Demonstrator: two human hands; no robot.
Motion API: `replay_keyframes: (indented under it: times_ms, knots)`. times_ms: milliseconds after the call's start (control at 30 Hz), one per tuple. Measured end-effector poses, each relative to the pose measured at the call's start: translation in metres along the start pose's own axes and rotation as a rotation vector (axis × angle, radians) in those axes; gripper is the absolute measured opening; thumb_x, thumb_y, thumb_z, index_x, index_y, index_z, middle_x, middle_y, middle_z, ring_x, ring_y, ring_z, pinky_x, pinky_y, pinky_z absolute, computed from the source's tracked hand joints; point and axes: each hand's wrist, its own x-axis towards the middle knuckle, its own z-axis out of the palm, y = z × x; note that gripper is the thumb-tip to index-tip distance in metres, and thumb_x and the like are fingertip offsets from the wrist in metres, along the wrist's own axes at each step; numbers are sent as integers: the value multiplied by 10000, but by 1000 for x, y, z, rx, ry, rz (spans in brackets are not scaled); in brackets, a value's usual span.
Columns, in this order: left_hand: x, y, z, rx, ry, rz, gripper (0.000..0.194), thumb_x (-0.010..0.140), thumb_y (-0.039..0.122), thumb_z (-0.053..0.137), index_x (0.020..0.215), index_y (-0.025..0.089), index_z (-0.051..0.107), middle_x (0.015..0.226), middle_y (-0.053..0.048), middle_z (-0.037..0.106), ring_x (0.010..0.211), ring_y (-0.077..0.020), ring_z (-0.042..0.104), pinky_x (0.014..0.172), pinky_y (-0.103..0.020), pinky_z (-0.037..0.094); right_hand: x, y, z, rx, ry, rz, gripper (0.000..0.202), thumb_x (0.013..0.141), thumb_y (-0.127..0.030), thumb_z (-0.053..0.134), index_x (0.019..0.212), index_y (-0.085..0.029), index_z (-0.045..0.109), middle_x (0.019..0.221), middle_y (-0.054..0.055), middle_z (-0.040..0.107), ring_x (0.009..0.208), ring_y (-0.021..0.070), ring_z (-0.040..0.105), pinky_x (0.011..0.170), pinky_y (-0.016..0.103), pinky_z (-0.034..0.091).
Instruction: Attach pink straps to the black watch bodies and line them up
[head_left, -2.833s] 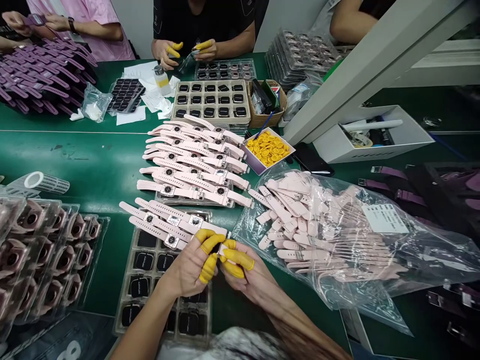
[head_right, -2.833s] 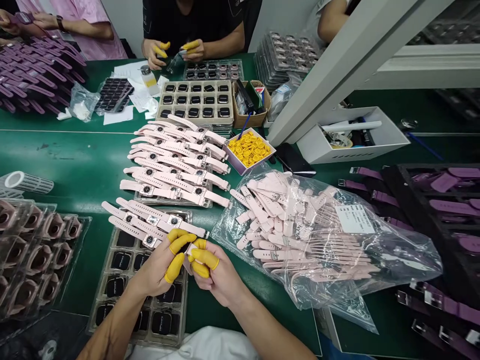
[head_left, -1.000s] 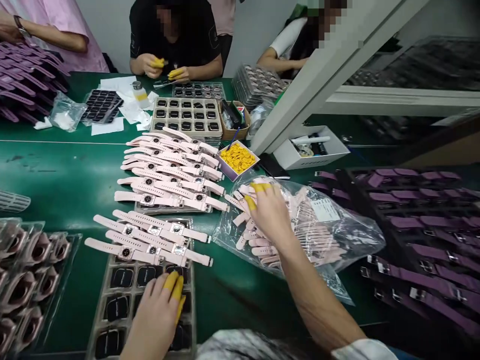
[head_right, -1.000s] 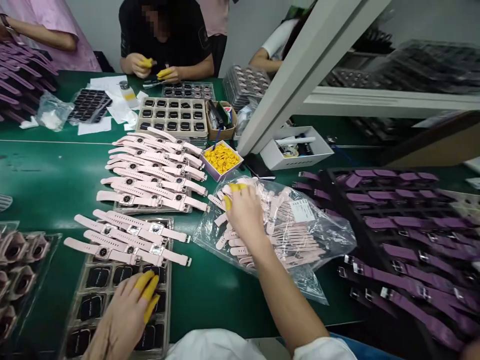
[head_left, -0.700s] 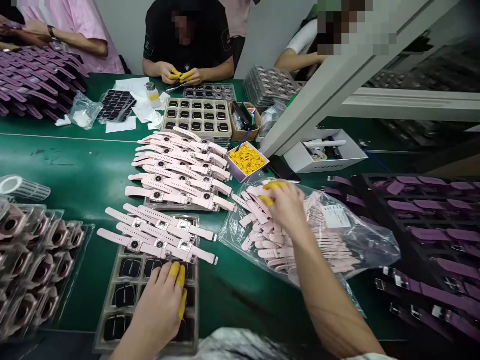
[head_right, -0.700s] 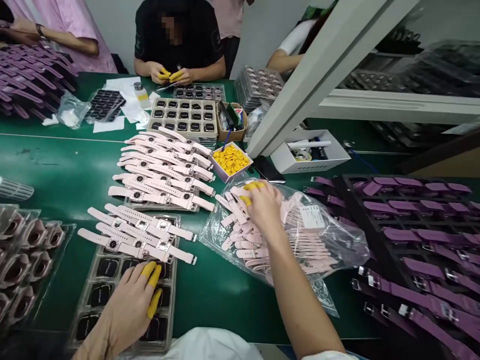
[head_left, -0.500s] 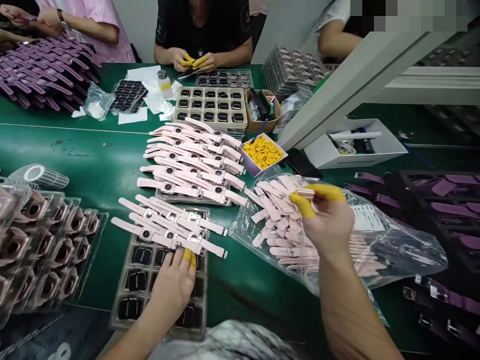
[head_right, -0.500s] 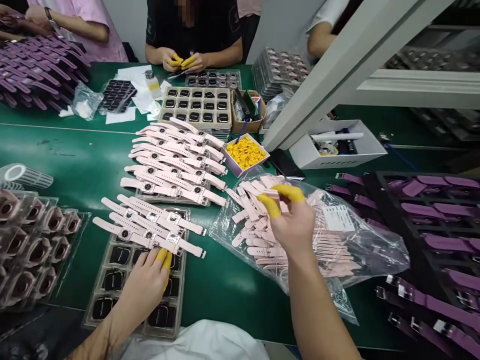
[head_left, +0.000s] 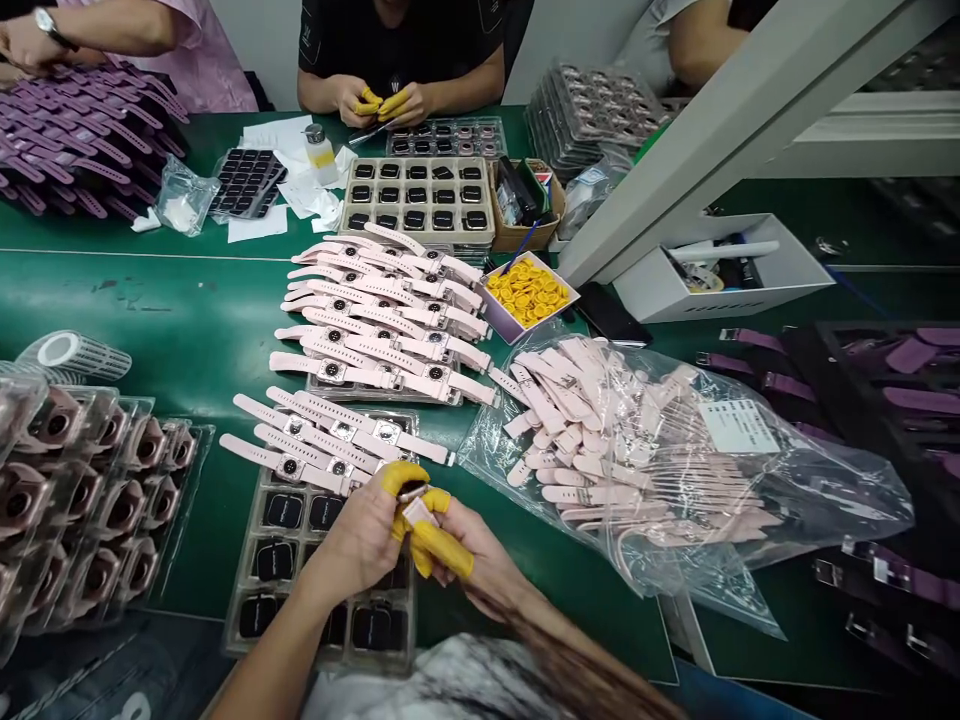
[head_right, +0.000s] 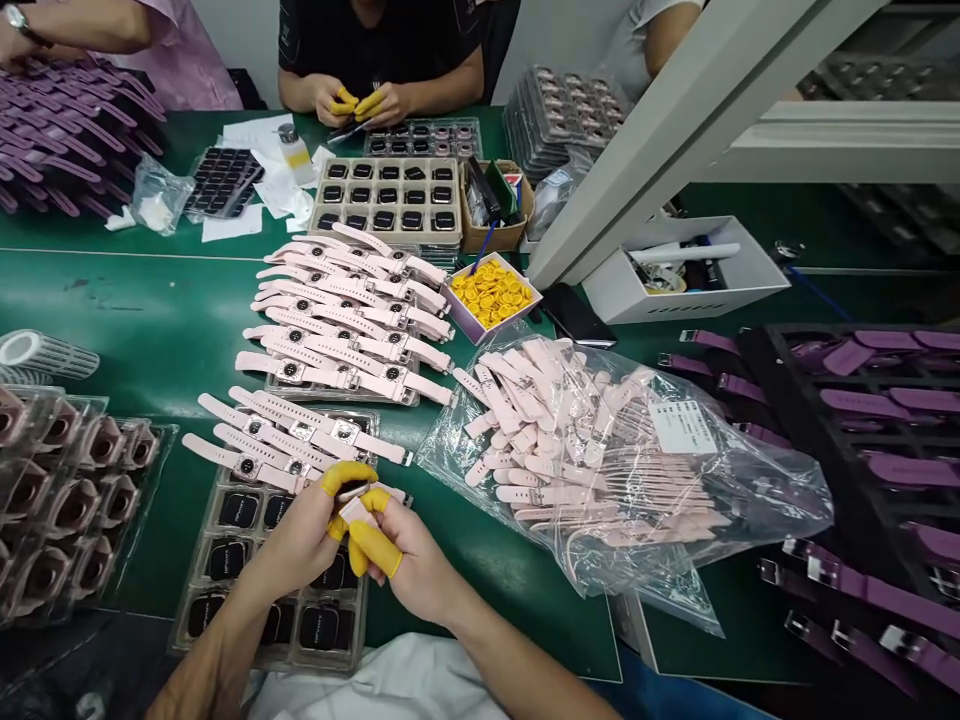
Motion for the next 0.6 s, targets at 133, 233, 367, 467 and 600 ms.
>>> replay_keyframes:
  times_ms: [133,233,367,467,600]
  knots:
    - [-3,-15,9,-53,-33,100,562,946,70,437,1484,230,423,1391,-121,601,1320,-234,570,1138,-417,478,3,-3,-7,20,-22,9,291,941,-510,658,931,-222,617,599,-43,590,453,79,411,424,192,307]
    - [-8,-19,9,-138,-17,70,539,962,79,437,1477,240,451,1378,-118,607,1287,-230,589,1120,-400,489,4,-4,-10,136,14,-11,266,923,-478,686,941,-221,622,553,-66,543,413,75,365,396,191,279]
    - [-12,-22,9,-220,85,-10,496,995,115,436,1475,239,455,1350,-127,623,1212,-233,630,1051,-398,531,4,-6,-12,309,123,-41,214,933,-419,674,880,-224,606,515,-92,452,396,62,296,398,179,245]
    - [-11,-22,11,-163,79,23,535,992,104,435,1508,248,426,1393,-127,603,1291,-242,592,1108,-420,498,2,-9,-12,283,73,-48,203,929,-406,683,885,-216,627,498,-85,471,386,62,309,409,184,263]
    - [-7,-19,14,-134,1,80,567,982,98,437,1528,247,408,1455,-128,575,1357,-244,556,1150,-413,475,4,-7,-9,234,-46,-29,225,910,-435,705,901,-215,654,489,-71,509,374,74,334,404,195,287]
